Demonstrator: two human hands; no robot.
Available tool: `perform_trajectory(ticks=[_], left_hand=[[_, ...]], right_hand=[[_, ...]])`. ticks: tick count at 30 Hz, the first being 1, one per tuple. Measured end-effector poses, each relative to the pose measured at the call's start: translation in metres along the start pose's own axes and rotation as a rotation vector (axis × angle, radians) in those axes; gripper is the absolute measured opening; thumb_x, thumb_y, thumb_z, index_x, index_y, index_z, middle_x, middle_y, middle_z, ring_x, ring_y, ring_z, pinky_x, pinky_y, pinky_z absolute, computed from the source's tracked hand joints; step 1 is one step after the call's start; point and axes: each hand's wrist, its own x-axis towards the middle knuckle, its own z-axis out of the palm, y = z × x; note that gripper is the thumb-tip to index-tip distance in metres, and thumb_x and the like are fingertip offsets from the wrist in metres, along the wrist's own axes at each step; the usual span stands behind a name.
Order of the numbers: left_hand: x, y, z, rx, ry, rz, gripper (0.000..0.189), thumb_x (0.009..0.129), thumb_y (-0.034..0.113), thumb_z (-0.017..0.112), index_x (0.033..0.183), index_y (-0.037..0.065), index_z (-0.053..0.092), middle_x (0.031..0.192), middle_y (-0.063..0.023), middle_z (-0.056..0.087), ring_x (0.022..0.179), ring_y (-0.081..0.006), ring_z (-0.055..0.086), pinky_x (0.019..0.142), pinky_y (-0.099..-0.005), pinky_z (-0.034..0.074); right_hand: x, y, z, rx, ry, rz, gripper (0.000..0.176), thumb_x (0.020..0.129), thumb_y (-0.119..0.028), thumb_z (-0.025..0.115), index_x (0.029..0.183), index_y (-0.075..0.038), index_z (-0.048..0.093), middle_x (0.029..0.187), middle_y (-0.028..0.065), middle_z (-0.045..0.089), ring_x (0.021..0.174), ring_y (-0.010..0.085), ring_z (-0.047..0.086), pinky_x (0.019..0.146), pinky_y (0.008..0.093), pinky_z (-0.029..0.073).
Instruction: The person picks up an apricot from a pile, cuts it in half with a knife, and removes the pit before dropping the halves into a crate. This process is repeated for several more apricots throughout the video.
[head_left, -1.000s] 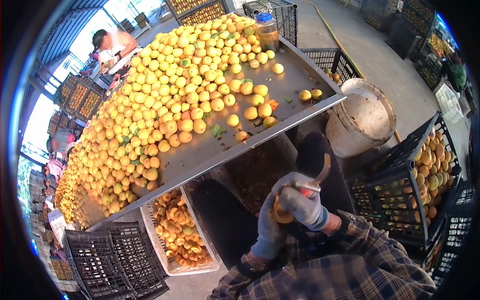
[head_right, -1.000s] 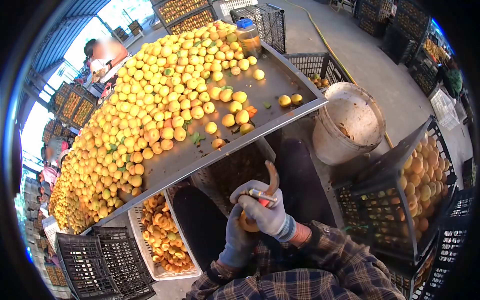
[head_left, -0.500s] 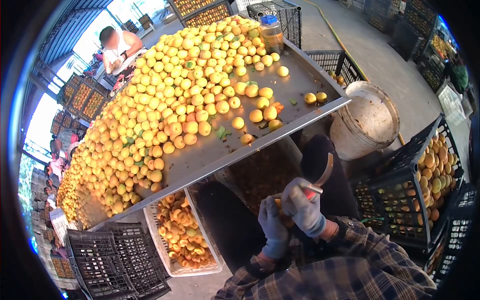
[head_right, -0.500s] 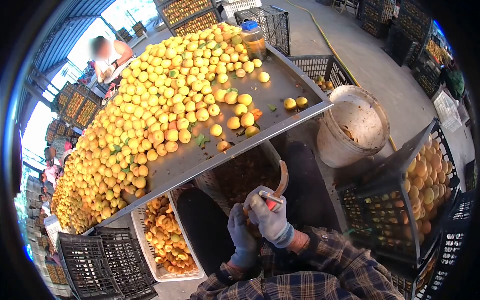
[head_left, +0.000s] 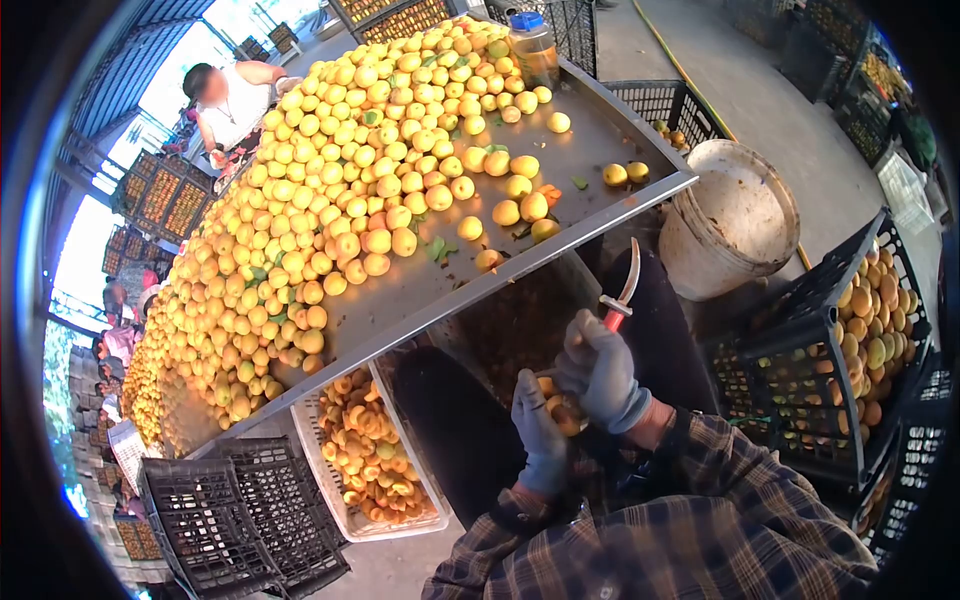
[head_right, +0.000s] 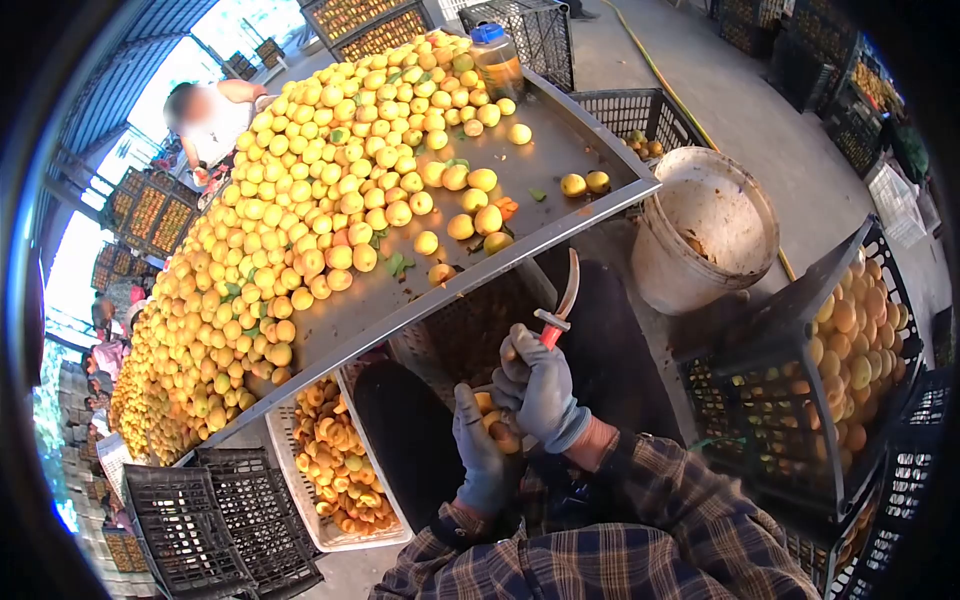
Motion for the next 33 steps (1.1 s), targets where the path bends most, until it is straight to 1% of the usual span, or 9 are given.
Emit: perform_trajectory(ticks=[6, 9, 13, 18, 20, 24, 26, 32, 33], left_hand=[[0.005, -0.007, -0.006, 0.172, -0.196, 0.207, 0.048, 0.105, 0.045, 0.034, 0.107, 0.003, 0.057, 0.09, -0.0036, 0.061, 0.08, -0.0118, 0.058, 0.072, -0.0241, 0.049], [0.011, -0.007, 0.003, -0.143, -0.1, -0.034, 0.044, 0.107, 0.04, 0.031, 0.109, 0.004, 0.056, 0.098, -0.0037, 0.06, 0.086, -0.0117, 0.058, 0.076, -0.0259, 0.049], [0.01, -0.016, -0.016, 0.077, -0.275, 0.028, 0.022, 0.097, 0.02, 0.056, 0.111, 0.003, 0.053, 0.103, -0.004, 0.06, 0.091, -0.0124, 0.058, 0.078, -0.0276, 0.048], [0.017, -0.035, -0.046, -0.098, -0.601, 0.019, 0.045, 0.076, 0.004, 0.076, 0.113, 0.003, 0.052, 0.105, -0.0051, 0.061, 0.094, -0.0138, 0.059, 0.078, -0.028, 0.049], [-0.01, 0.005, -0.012, 0.59, -0.455, 0.556, 0.042, 0.075, 0.007, 0.078, 0.109, 0.003, 0.053, 0.1, -0.0048, 0.061, 0.09, -0.0148, 0.06, 0.077, -0.0285, 0.049], [0.012, -0.014, -0.027, 0.693, -0.455, 0.593, 0.035, 0.077, 0.008, 0.077, 0.104, 0.003, 0.055, 0.095, -0.003, 0.061, 0.085, -0.0147, 0.061, 0.073, -0.0267, 0.049], [0.007, 0.018, 0.004, 0.046, -0.298, -0.13, 0.037, 0.101, 0.045, 0.048, 0.082, 0.013, 0.051, 0.07, 0.0003, 0.055, 0.06, -0.0103, 0.053, 0.054, -0.0191, 0.042], [0.032, 0.013, -0.022, -0.357, -0.216, -0.238, 0.039, 0.099, 0.048, 0.051, 0.087, 0.011, 0.057, 0.071, -0.0006, 0.058, 0.058, -0.0118, 0.054, 0.051, -0.0213, 0.045], [0.031, 0.015, -0.019, -0.36, -0.199, -0.21, 0.039, 0.099, 0.048, 0.051, 0.087, 0.011, 0.057, 0.071, -0.0006, 0.058, 0.058, -0.0118, 0.054, 0.051, -0.0213, 0.045]], right_hand=[[-0.005, 0.001, -0.003, -0.13, -0.073, -0.056, 0.034, 0.097, -0.041, 0.048, 0.073, -0.016, 0.043, 0.057, -0.0067, 0.032, 0.044, 0.0064, 0.028, 0.042, 0.0227, 0.024], [-0.005, 0.008, -0.015, -0.135, -0.278, -0.089, 0.02, 0.096, -0.022, 0.058, 0.08, -0.01, 0.052, 0.062, -0.006, 0.043, 0.044, 0.0026, 0.036, 0.04, 0.0204, 0.027], [-0.007, 0.012, -0.015, -0.199, -0.343, -0.219, 0.024, 0.091, -0.024, 0.067, 0.082, -0.007, 0.053, 0.073, -0.002, 0.052, 0.06, 0.0045, 0.046, 0.052, 0.0199, 0.037], [-0.002, 0.016, -0.027, -0.133, -0.477, -0.089, 0.033, 0.088, -0.032, 0.072, 0.081, -0.006, 0.052, 0.073, -0.0003, 0.053, 0.059, 0.0054, 0.046, 0.053, 0.0202, 0.037], [0.0, 0.014, -0.028, -0.092, -0.522, -0.016, 0.033, 0.089, -0.032, 0.07, 0.08, -0.006, 0.052, 0.069, -0.0011, 0.05, 0.055, 0.0054, 0.043, 0.049, 0.0205, 0.035], [0.009, 0.011, -0.026, 0.003, -0.58, 0.107, 0.033, 0.093, -0.033, 0.063, 0.08, -0.005, 0.051, 0.058, -0.0036, 0.039, 0.044, 0.0048, 0.033, 0.041, 0.0214, 0.027], [0.003, 0.001, -0.014, -0.009, -0.49, 0.051, 0.032, 0.095, -0.031, 0.06, 0.08, -0.005, 0.051, 0.057, -0.004, 0.038, 0.044, 0.0046, 0.032, 0.041, 0.0213, 0.027], [-0.006, -0.015, -0.006, -0.766, -0.461, -0.445, 0.031, 0.092, -0.035, 0.063, 0.092, -0.005, 0.057, 0.063, 0.0034, 0.058, 0.049, 0.0149, 0.055, 0.048, 0.0286, 0.045], [-0.012, -0.013, -0.006, -1.215, -0.475, -0.513, 0.029, 0.089, -0.034, 0.066, 0.094, -0.006, 0.058, 0.067, 0.0075, 0.062, 0.055, 0.0219, 0.061, 0.053, 0.0334, 0.049]])
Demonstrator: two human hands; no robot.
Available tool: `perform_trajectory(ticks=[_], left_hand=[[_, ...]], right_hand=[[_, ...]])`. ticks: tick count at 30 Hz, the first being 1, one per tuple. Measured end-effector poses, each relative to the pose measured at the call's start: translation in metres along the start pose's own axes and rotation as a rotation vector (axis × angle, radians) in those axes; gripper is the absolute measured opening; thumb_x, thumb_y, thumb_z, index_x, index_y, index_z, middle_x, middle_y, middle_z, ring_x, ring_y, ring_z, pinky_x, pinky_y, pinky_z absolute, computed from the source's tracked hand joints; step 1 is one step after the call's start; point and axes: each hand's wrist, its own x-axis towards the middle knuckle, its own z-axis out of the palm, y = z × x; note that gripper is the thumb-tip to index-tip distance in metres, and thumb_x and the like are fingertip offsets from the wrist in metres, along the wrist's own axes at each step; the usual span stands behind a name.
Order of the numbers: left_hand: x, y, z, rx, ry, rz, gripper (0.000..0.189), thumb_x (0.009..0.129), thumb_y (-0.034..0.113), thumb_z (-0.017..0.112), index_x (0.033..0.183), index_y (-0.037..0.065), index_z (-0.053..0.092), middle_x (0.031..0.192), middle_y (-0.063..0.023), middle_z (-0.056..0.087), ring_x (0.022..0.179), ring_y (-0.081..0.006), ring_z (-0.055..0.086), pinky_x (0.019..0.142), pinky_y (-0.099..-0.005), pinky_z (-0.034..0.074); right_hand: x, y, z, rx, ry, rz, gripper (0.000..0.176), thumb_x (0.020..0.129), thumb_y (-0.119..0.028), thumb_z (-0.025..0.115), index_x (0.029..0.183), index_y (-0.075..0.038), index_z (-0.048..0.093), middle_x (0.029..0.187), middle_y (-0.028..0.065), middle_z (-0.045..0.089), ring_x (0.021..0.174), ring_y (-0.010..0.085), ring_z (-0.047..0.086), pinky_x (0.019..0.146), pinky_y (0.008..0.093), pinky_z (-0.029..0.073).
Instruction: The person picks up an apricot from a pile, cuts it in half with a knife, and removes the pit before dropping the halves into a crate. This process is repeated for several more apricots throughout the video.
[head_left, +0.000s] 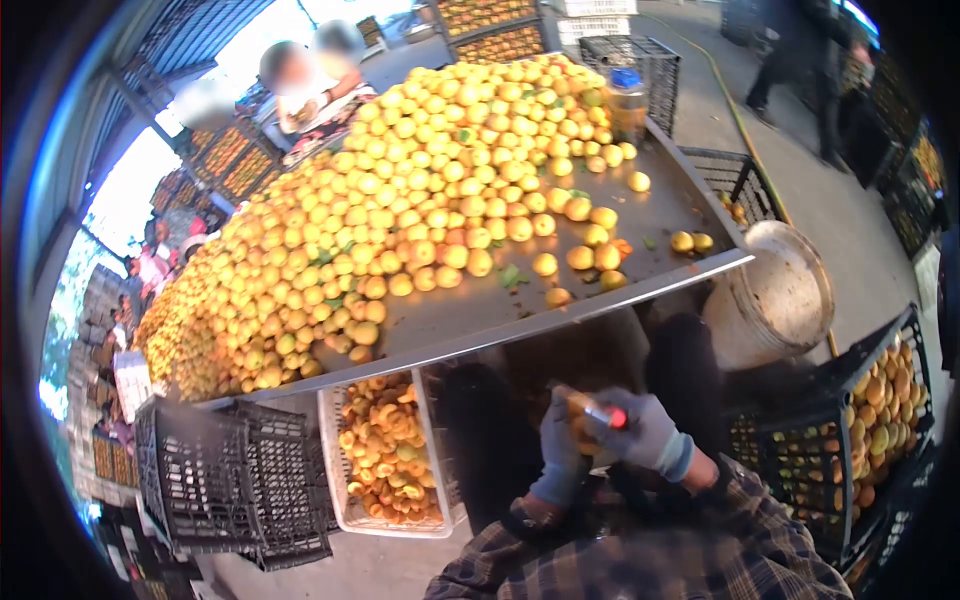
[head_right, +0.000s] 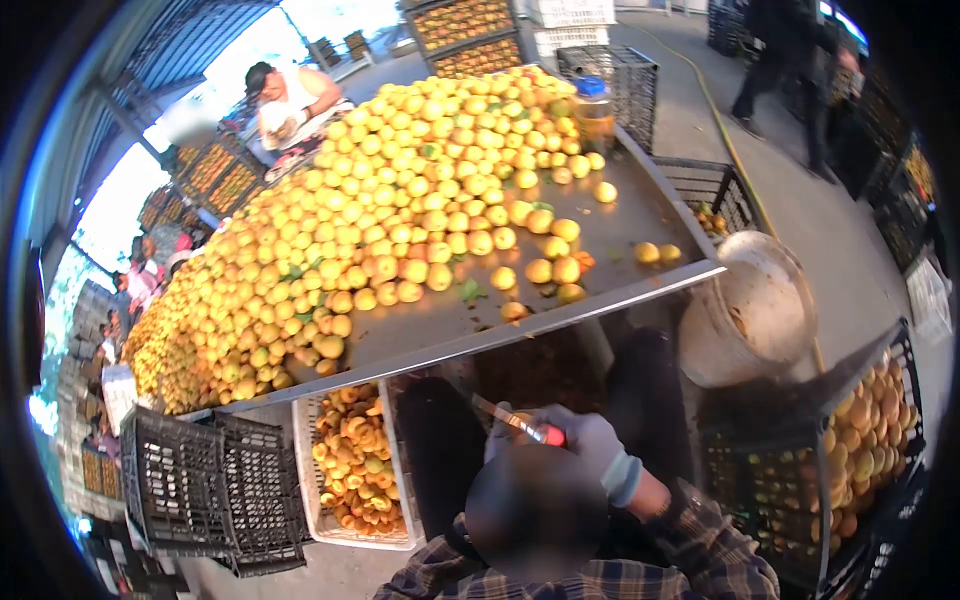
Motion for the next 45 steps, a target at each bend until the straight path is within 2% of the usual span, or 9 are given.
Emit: perform_trajectory(ticks=[13, 21, 23, 26, 27, 29, 31, 35, 45], left_hand=[[-0.009, 0.031, -0.054, -0.464, -0.278, -0.148, 0.056, 0.092, 0.055, 0.058, 0.105, 0.001, 0.062, 0.086, -0.0109, 0.068, 0.078, -0.0223, 0.068, 0.07, -0.0317, 0.058], [-0.085, 0.12, -0.051, 0.085, 0.293, 0.629, 0.049, 0.097, 0.049, 0.054, 0.112, 0.002, 0.055, 0.092, -0.0094, 0.064, 0.076, -0.0195, 0.063, 0.07, -0.0271, 0.056], [-0.094, 0.134, -0.142, 1.393, 0.55, 1.106, 0.074, 0.083, 0.023, 0.078, 0.138, -0.002, 0.036, 0.101, -0.0129, 0.062, 0.089, -0.0241, 0.062, 0.077, -0.0356, 0.055], [-0.101, 0.143, -0.299, 0.64, 0.809, 0.765, 0.083, 0.075, -0.009, 0.073, 0.145, 0.0, 0.029, 0.122, -0.0136, 0.052, 0.106, -0.0285, 0.057, 0.09, -0.0379, 0.051], [-0.128, 0.155, -0.281, 1.058, 0.858, 0.769, 0.076, 0.083, -0.004, 0.067, 0.147, 0.007, 0.029, 0.137, -0.0123, 0.044, 0.113, -0.0299, 0.053, 0.091, -0.0415, 0.05], [-0.158, 0.161, -0.297, 0.042, 0.936, 0.686, 0.058, 0.096, 0.023, 0.054, 0.15, 0.019, 0.03, 0.154, -0.0044, 0.026, 0.127, -0.0341, 0.041, 0.094, -0.0469, 0.047], [-0.166, 0.14, -0.375, 0.675, 0.92, 0.839, 0.063, 0.094, 0.047, 0.051, 0.149, 0.021, 0.033, 0.152, -0.0061, 0.032, 0.127, -0.0331, 0.042, 0.095, -0.051, 0.044], [-0.124, 0.172, -0.267, 0.126, 1.021, 0.735, 0.041, 0.096, 0.035, 0.053, 0.132, 0.016, 0.051, 0.133, -0.0074, 0.053, 0.103, -0.0243, 0.056, 0.084, -0.0373, 0.048], [-0.082, 0.173, -0.002, 1.017, 0.545, 0.776, 0.022, 0.094, 0.011, 0.058, 0.114, 0.003, 0.065, 0.107, -0.0113, 0.067, 0.101, -0.0286, 0.063, 0.096, -0.0451, 0.05]], right_hand=[[0.027, -0.004, 0.047, -0.379, -0.424, -0.216, 0.031, 0.074, -0.026, 0.078, 0.094, -0.009, 0.062, 0.074, 0.0128, 0.066, 0.066, 0.0331, 0.067, 0.06, 0.0395, 0.054], [0.033, 0.003, 0.064, 0.088, -0.16, 0.117, 0.021, 0.081, -0.006, 0.072, 0.099, -0.002, 0.06, 0.077, 0.0069, 0.069, 0.072, 0.0129, 0.068, 0.063, 0.0301, 0.053], [0.035, 0.015, 0.061, 0.035, -0.11, 0.175, 0.022, 0.082, -0.006, 0.071, 0.101, -0.002, 0.06, 0.079, 0.007, 0.069, 0.073, 0.0124, 0.066, 0.066, 0.0296, 0.053], [0.029, 0.029, 0.044, 0.019, -0.049, 0.263, 0.027, 0.083, -0.007, 0.068, 0.108, -0.001, 0.06, 0.083, 0.0072, 0.069, 0.077, 0.0106, 0.063, 0.071, 0.0287, 0.052], [0.027, 0.028, 0.035, -0.013, -0.061, 0.33, 0.028, 0.084, -0.008, 0.069, 0.109, -0.001, 0.06, 0.085, 0.0081, 0.069, 0.079, 0.0109, 0.063, 0.072, 0.0294, 0.052], [0.023, 0.031, 0.024, -0.075, -0.031, 0.399, 0.029, 0.085, -0.01, 0.069, 0.11, -0.002, 0.06, 0.087, 0.0089, 0.069, 0.081, 0.0113, 0.064, 0.073, 0.0302, 0.052], [0.016, 0.046, 0.01, -0.175, 0.092, 0.23, 0.029, 0.086, -0.015, 0.07, 0.111, -0.003, 0.061, 0.081, 0.0082, 0.068, 0.074, 0.0132, 0.063, 0.069, 0.0315, 0.052], [0.038, 0.043, -0.045, -0.195, 0.133, 0.301, 0.029, 0.085, -0.023, 0.072, 0.106, -0.005, 0.064, 0.072, 0.0135, 0.065, 0.062, 0.0226, 0.065, 0.061, 0.0352, 0.051], [0.18, 0.085, -0.21, -1.151, 0.092, 0.471, 0.031, 0.081, -0.037, 0.064, 0.097, -0.011, 0.07, 0.09, 0.0142, 0.071, 0.085, 0.0339, 0.069, 0.074, 0.0439, 0.055]])
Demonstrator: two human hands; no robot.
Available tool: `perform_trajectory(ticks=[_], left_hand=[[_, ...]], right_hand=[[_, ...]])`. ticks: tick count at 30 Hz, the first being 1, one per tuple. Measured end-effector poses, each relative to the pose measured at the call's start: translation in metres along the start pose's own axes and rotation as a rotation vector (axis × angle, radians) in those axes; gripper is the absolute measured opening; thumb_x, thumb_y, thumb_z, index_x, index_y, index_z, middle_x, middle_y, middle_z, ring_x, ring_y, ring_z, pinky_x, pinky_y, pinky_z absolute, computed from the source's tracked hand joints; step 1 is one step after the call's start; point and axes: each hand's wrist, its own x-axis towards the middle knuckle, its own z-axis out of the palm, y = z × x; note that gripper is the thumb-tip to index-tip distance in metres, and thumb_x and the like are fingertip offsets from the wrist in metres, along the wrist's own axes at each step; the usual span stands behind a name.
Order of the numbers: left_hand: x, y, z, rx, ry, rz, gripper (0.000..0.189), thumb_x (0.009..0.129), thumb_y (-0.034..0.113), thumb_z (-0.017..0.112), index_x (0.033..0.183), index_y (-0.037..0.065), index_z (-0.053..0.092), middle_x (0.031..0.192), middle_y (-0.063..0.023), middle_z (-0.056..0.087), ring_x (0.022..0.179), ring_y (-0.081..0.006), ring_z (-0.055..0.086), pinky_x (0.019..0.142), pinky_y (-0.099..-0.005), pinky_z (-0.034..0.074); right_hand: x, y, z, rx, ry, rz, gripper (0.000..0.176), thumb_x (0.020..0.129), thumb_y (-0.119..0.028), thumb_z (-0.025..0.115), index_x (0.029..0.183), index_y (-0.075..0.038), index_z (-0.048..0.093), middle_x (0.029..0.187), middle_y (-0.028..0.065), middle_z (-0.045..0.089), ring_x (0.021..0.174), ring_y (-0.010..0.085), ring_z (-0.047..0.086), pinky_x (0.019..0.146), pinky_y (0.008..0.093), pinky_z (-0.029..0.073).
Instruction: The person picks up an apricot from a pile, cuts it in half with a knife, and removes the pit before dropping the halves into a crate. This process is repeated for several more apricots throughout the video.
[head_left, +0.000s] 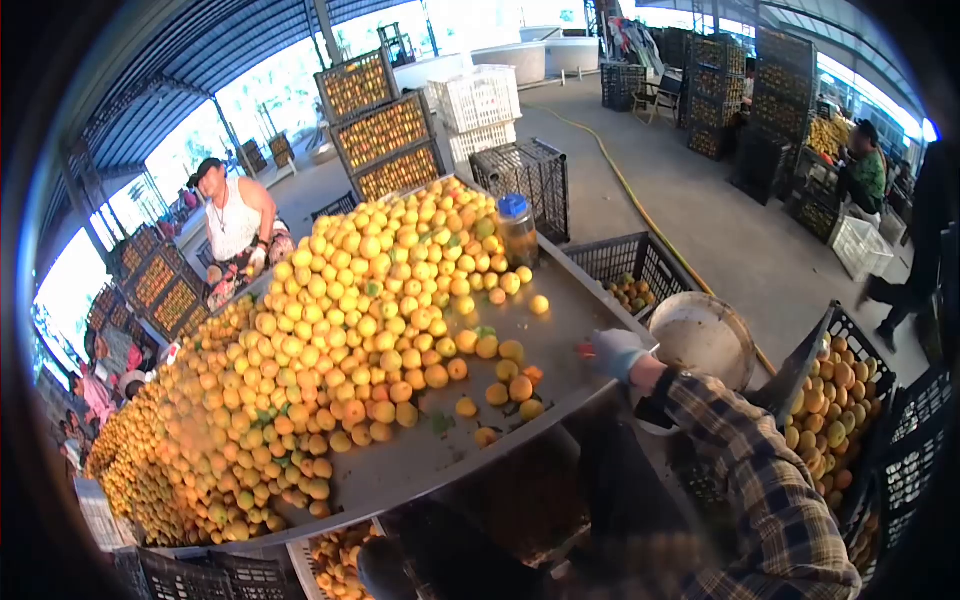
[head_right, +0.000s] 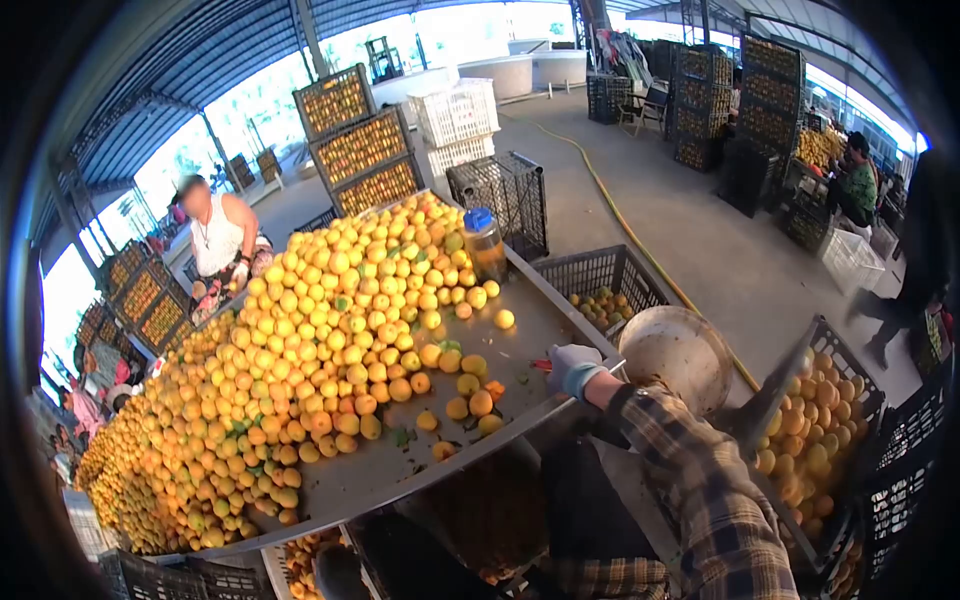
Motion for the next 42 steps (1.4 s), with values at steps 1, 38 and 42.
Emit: perform_trajectory(ticks=[1, 38, 42], left_hand=[[0.001, -0.003, 0.002, -0.001, 0.006, 0.015, 0.022, 0.094, 0.011, 0.058, 0.114, 0.003, 0.065, 0.107, -0.0113, 0.067, 0.101, -0.0286, 0.063, 0.096, -0.0451, 0.05], [-0.06, -0.004, 0.135, -0.817, -0.973, -0.457, 0.048, 0.096, 0.016, 0.06, 0.138, -0.002, 0.046, 0.127, -0.0137, 0.059, 0.118, -0.0236, 0.058, 0.104, -0.0397, 0.045], [-0.064, -0.005, 0.132, -0.803, -0.954, -0.447, 0.049, 0.096, 0.017, 0.061, 0.139, -0.001, 0.045, 0.129, -0.0137, 0.059, 0.118, -0.0233, 0.058, 0.103, -0.0385, 0.046]], right_hand=[[0.011, 0.0, -0.001, -0.085, -0.116, 0.038, 0.032, 0.08, -0.033, 0.064, 0.102, -0.011, 0.071, 0.096, 0.0139, 0.072, 0.09, 0.0322, 0.07, 0.075, 0.0429, 0.055], [-0.267, -0.096, 0.03, 1.589, -0.433, -0.168, 0.035, 0.102, -0.031, 0.051, 0.109, 0.002, 0.06, 0.081, 0.0055, 0.061, 0.077, 0.0091, 0.052, 0.07, 0.0273, 0.047], [-0.266, -0.1, 0.03, 1.351, -0.302, -0.257, 0.037, 0.1, -0.035, 0.054, 0.104, 0.001, 0.06, 0.077, 0.0134, 0.063, 0.07, 0.0157, 0.057, 0.067, 0.0305, 0.048]])
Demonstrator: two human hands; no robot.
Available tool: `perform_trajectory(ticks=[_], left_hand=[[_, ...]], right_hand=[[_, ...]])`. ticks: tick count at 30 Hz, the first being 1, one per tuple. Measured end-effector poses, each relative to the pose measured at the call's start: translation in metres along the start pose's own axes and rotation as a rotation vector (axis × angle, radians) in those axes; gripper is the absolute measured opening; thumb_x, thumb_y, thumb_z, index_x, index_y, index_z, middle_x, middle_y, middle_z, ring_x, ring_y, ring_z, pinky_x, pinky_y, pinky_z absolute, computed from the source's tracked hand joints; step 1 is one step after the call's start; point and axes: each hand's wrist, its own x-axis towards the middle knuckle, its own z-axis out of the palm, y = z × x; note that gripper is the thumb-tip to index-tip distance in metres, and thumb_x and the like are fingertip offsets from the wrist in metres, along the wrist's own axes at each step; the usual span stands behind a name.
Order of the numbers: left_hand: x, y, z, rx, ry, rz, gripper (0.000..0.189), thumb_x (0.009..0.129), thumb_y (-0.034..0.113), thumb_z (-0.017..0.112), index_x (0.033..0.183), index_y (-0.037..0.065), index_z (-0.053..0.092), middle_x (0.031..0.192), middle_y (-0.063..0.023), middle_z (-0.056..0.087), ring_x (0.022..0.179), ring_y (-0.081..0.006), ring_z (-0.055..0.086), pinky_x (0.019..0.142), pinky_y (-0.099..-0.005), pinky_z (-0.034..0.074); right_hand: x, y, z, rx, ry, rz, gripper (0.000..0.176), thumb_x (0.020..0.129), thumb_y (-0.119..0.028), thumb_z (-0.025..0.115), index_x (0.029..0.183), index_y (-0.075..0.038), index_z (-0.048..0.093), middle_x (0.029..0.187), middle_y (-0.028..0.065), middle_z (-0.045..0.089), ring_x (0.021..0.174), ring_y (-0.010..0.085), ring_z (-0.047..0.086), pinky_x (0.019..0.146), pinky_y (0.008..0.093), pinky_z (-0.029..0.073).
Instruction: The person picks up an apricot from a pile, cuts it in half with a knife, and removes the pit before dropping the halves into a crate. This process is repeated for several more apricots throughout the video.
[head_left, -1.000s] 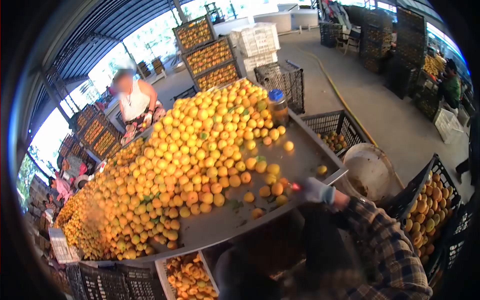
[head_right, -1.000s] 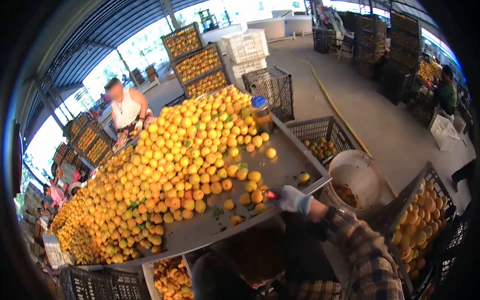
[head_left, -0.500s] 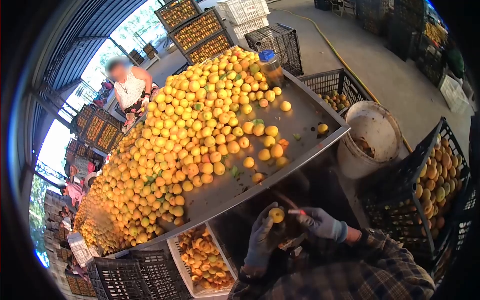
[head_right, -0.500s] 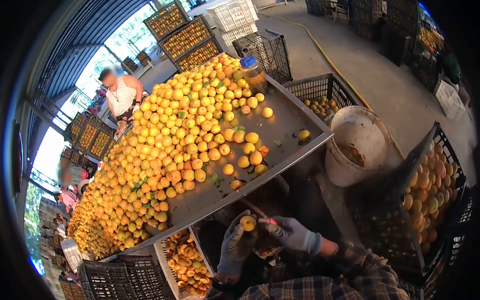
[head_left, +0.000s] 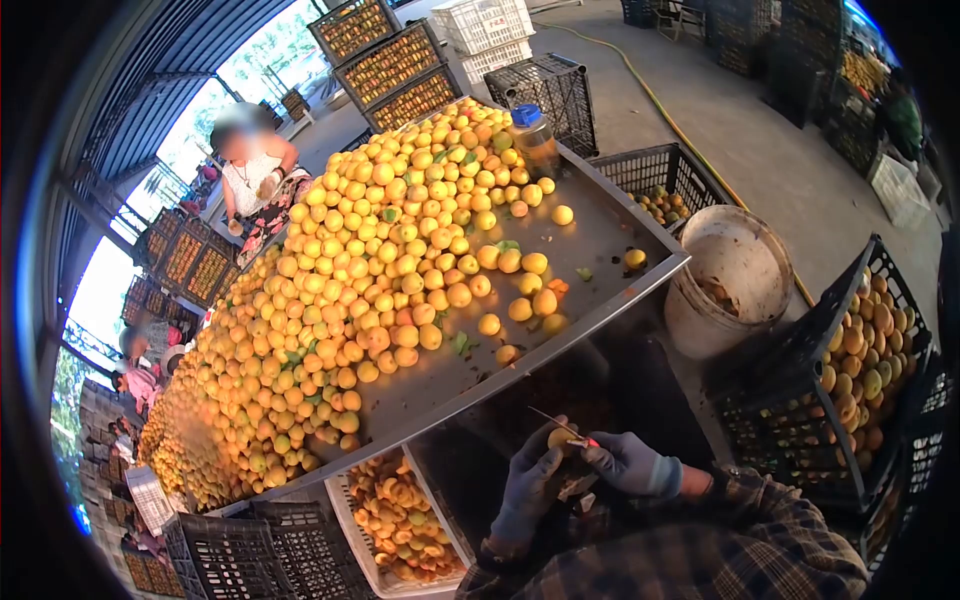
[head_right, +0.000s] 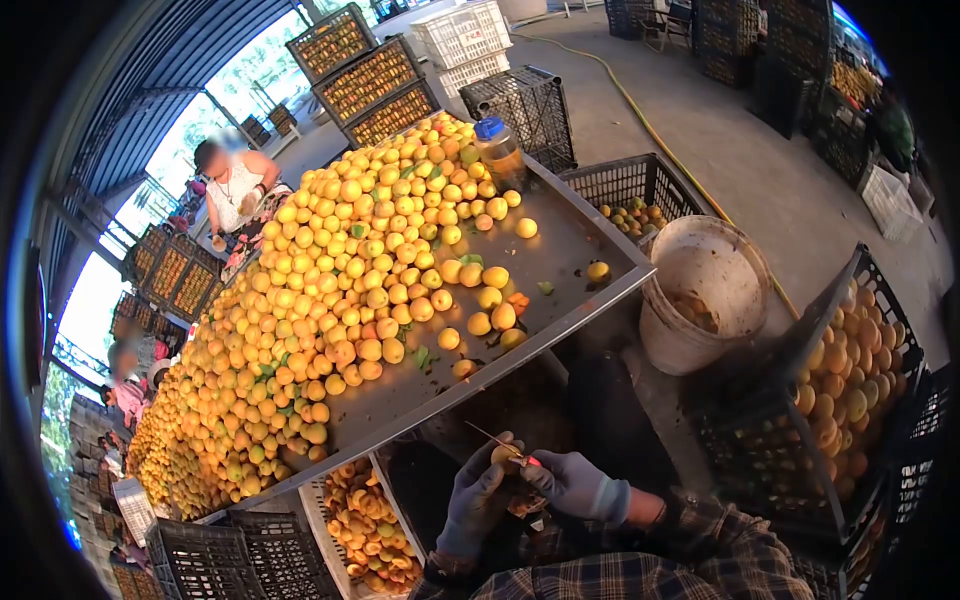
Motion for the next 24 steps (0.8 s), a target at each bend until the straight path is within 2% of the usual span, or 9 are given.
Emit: perform_trajectory(ticks=[1, 3, 4, 6, 9, 13, 16, 18, 24], left_hand=[[-0.001, -0.002, -0.002, -0.025, 0.014, -0.005, 0.05, 0.096, 0.018, 0.062, 0.139, -0.001, 0.045, 0.13, -0.0136, 0.058, 0.118, -0.0231, 0.058, 0.103, -0.0378, 0.046], [-0.002, -0.004, -0.002, -0.053, 0.031, -0.009, 0.052, 0.095, 0.018, 0.063, 0.14, -0.001, 0.045, 0.13, -0.0135, 0.058, 0.118, -0.0229, 0.058, 0.102, -0.0371, 0.046], [-0.003, -0.004, 0.0, -0.088, 0.043, -0.02, 0.053, 0.095, 0.019, 0.063, 0.14, -0.001, 0.045, 0.13, -0.0133, 0.059, 0.117, -0.0227, 0.058, 0.103, -0.0365, 0.045], [-0.003, -0.003, 0.002, -0.125, 0.053, -0.028, 0.054, 0.094, 0.019, 0.064, 0.14, -0.001, 0.045, 0.129, -0.013, 0.059, 0.117, -0.0225, 0.059, 0.103, -0.036, 0.045], [-0.002, -0.004, 0.001, -0.139, 0.052, -0.008, 0.055, 0.093, 0.019, 0.066, 0.139, -0.002, 0.045, 0.127, -0.0129, 0.06, 0.115, -0.0218, 0.059, 0.102, -0.035, 0.045], [-0.002, -0.008, 0.0, 0.127, 0.141, 0.111, 0.05, 0.093, 0.015, 0.066, 0.136, -0.003, 0.049, 0.125, -0.0124, 0.061, 0.112, -0.0186, 0.059, 0.101, -0.0325, 0.045], [-0.003, -0.008, 0.003, 0.233, 0.182, 0.173, 0.046, 0.093, 0.013, 0.066, 0.133, -0.004, 0.052, 0.122, -0.0114, 0.061, 0.109, -0.0168, 0.059, 0.099, -0.0312, 0.045], [-0.001, -0.006, 0.004, 0.259, 0.192, 0.186, 0.044, 0.092, 0.013, 0.067, 0.131, -0.005, 0.053, 0.121, -0.0108, 0.062, 0.108, -0.0162, 0.059, 0.099, -0.0308, 0.046], [-0.001, -0.003, -0.002, 0.552, 0.248, 0.274, 0.04, 0.091, 0.012, 0.069, 0.127, -0.003, 0.058, 0.117, -0.0096, 0.065, 0.105, -0.0151, 0.061, 0.095, -0.0282, 0.047]], right_hand=[[0.0, -0.002, -0.001, -0.002, 0.0, 0.0, 0.037, 0.1, -0.035, 0.054, 0.104, 0.001, 0.06, 0.077, 0.0134, 0.063, 0.07, 0.0157, 0.057, 0.067, 0.0305, 0.048], [0.0, -0.009, -0.002, -0.155, -0.014, 0.019, 0.038, 0.099, -0.038, 0.055, 0.101, 0.0, 0.06, 0.076, 0.0192, 0.063, 0.066, 0.0265, 0.062, 0.064, 0.0338, 0.049], [0.0, -0.009, -0.001, -0.157, -0.018, 0.019, 0.038, 0.099, -0.038, 0.055, 0.101, 0.0, 0.06, 0.076, 0.0192, 0.063, 0.066, 0.0265, 0.062, 0.064, 0.0338, 0.049], [-0.001, -0.008, 0.001, -0.219, 0.013, 0.02, 0.037, 0.099, -0.038, 0.054, 0.099, -0.001, 0.058, 0.077, 0.0213, 0.063, 0.069, 0.0352, 0.064, 0.062, 0.0357, 0.049], [0.001, -0.003, 0.003, -0.214, 0.033, 0.001, 0.036, 0.1, -0.037, 0.052, 0.099, -0.001, 0.057, 0.078, 0.0211, 0.063, 0.073, 0.0375, 0.066, 0.062, 0.0367, 0.049], [0.002, 0.0, 0.005, -0.167, 0.026, 0.029, 0.036, 0.1, -0.036, 0.052, 0.098, -0.001, 0.057, 0.078, 0.0227, 0.063, 0.075, 0.0394, 0.066, 0.062, 0.0368, 0.05], [0.002, 0.005, 0.009, -0.211, 0.012, 0.11, 0.039, 0.1, -0.038, 0.051, 0.101, 0.0, 0.059, 0.079, 0.0204, 0.065, 0.074, 0.031, 0.068, 0.066, 0.0347, 0.051], [0.006, 0.014, 0.016, 0.032, 0.06, 0.08, 0.043, 0.101, -0.04, 0.049, 0.107, 0.001, 0.06, 0.083, 0.0154, 0.067, 0.078, 0.0181, 0.065, 0.071, 0.0321, 0.051], [0.015, 0.017, 0.015, 0.169, -0.057, 0.156, 0.046, 0.103, -0.039, 0.046, 0.112, 0.004, 0.06, 0.09, 0.0116, 0.068, 0.084, 0.0109, 0.059, 0.078, 0.0294, 0.051]])
